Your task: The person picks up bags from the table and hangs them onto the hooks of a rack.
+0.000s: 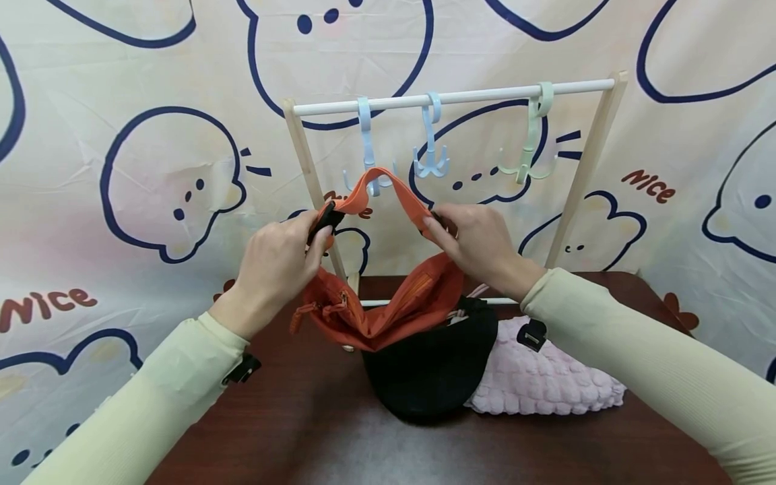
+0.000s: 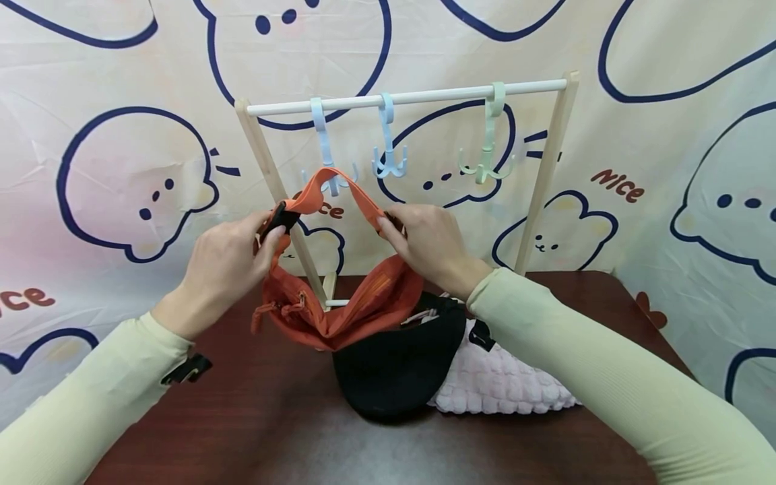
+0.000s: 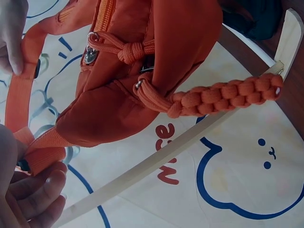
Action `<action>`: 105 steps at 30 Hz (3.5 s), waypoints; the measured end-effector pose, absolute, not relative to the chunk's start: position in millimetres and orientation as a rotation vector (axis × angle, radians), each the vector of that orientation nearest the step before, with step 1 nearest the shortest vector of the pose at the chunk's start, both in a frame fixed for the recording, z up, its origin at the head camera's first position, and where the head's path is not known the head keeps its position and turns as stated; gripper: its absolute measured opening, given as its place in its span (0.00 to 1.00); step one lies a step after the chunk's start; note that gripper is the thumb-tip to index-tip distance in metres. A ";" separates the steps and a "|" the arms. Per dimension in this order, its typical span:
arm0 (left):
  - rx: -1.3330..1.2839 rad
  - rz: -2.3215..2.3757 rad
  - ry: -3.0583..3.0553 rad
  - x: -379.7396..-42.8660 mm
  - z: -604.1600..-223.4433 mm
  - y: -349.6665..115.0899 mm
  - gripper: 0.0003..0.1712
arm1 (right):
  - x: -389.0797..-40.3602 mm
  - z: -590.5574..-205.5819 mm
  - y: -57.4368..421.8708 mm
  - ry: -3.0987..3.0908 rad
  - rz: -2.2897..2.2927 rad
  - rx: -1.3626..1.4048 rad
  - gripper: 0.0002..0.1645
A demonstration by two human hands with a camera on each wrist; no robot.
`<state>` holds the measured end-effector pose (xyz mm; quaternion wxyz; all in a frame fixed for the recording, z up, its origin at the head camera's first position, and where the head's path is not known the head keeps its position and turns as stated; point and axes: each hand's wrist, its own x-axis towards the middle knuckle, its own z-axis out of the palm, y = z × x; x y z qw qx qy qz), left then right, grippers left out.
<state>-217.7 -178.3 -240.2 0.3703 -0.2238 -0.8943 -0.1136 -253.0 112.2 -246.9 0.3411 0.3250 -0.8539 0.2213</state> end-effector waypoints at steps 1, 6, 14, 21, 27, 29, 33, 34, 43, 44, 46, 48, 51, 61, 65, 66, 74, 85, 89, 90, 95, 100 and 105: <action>-0.574 -0.290 -2.296 -217.9 -239.9 -178.0 0.12 | -253.4 -246.9 111.9 -2.221 0.578 0.843 0.13; -0.573 -0.294 -2.303 -219.4 -238.9 -176.8 0.12 | -254.6 -246.7 110.6 -2.217 0.582 0.830 0.13; -0.570 -0.318 -2.291 -224.2 -239.2 -178.3 0.12 | -258.2 -248.0 107.5 -2.220 0.599 0.824 0.14; -0.561 -0.316 -2.298 -226.3 -237.1 -178.5 0.13 | -261.0 -246.2 104.6 -2.229 0.630 0.812 0.13; -0.563 -0.319 -2.301 -227.3 -236.2 -178.5 0.13 | -262.0 -246.0 101.7 -2.252 0.646 0.799 0.13; -0.569 -0.315 -2.297 -227.6 -236.1 -179.0 0.13 | -261.9 -246.9 100.9 -2.271 0.651 0.797 0.13; -0.576 -0.307 -2.295 -228.8 -235.8 -179.6 0.12 | -262.2 -249.0 99.7 -2.292 0.656 0.794 0.13; -0.576 -0.307 -2.296 -229.1 -235.9 -179.6 0.12 | -262.4 -249.3 99.4 -2.292 0.656 0.793 0.13; -0.563 -0.310 -2.332 -232.1 -240.5 -179.7 0.13 | -264.3 -252.5 98.2 -2.305 0.651 0.790 0.13; -0.562 -0.306 -2.332 -232.3 -240.9 -179.7 0.13 | -264.6 -252.9 98.1 -2.306 0.649 0.788 0.13; -0.560 -0.301 -2.333 -232.7 -241.4 -179.7 0.13 | -265.1 -253.5 98.1 -2.309 0.648 0.781 0.13; -0.556 -0.297 -2.339 -233.0 -241.8 -179.5 0.14 | -265.4 -254.1 98.1 -2.315 0.648 0.774 0.13; -0.549 -0.297 -2.350 -233.0 -242.4 -179.4 0.14 | -265.3 -254.8 98.0 -2.323 0.648 0.768 0.13; -0.559 -0.297 -2.352 -234.3 -244.5 -178.2 0.12 | -265.4 -256.1 96.9 -2.352 0.654 0.752 0.13; -0.562 -0.305 -2.355 -234.7 -245.3 -177.9 0.11 | -265.7 -256.9 96.4 -2.348 0.656 0.753 0.13; -0.561 -0.307 -2.357 -234.7 -245.5 -177.9 0.11 | -265.9 -257.1 96.3 -2.347 0.653 0.753 0.13; -0.548 -0.312 -2.382 -235.5 -247.1 -178.1 0.13 | -266.9 -257.8 96.2 -2.348 0.648 0.759 0.13; -0.535 -0.307 -2.420 -238.5 -249.0 -176.8 0.14 | -267.2 -259.3 96.9 -2.376 0.643 0.743 0.14; -0.539 -0.292 -2.418 -238.4 -250.1 -176.9 0.16 | -266.9 -259.6 96.6 -2.389 0.640 0.736 0.14; -0.540 -0.288 -2.416 -238.3 -250.2 -176.8 0.16 | -267.0 -259.9 96.7 -2.391 0.640 0.735 0.14; -0.542 -0.287 -2.414 -238.1 -251.0 -176.5 0.17 | -266.6 -260.7 96.2 -2.392 0.648 0.739 0.13; -0.534 -0.291 -2.418 -238.4 -253.2 -176.4 0.16 | -265.9 -262.6 95.5 -2.398 0.650 0.742 0.13; -0.537 -0.280 -2.396 -238.8 -255.9 -177.0 0.12 | -265.7 -264.5 95.0 -2.394 0.639 0.751 0.13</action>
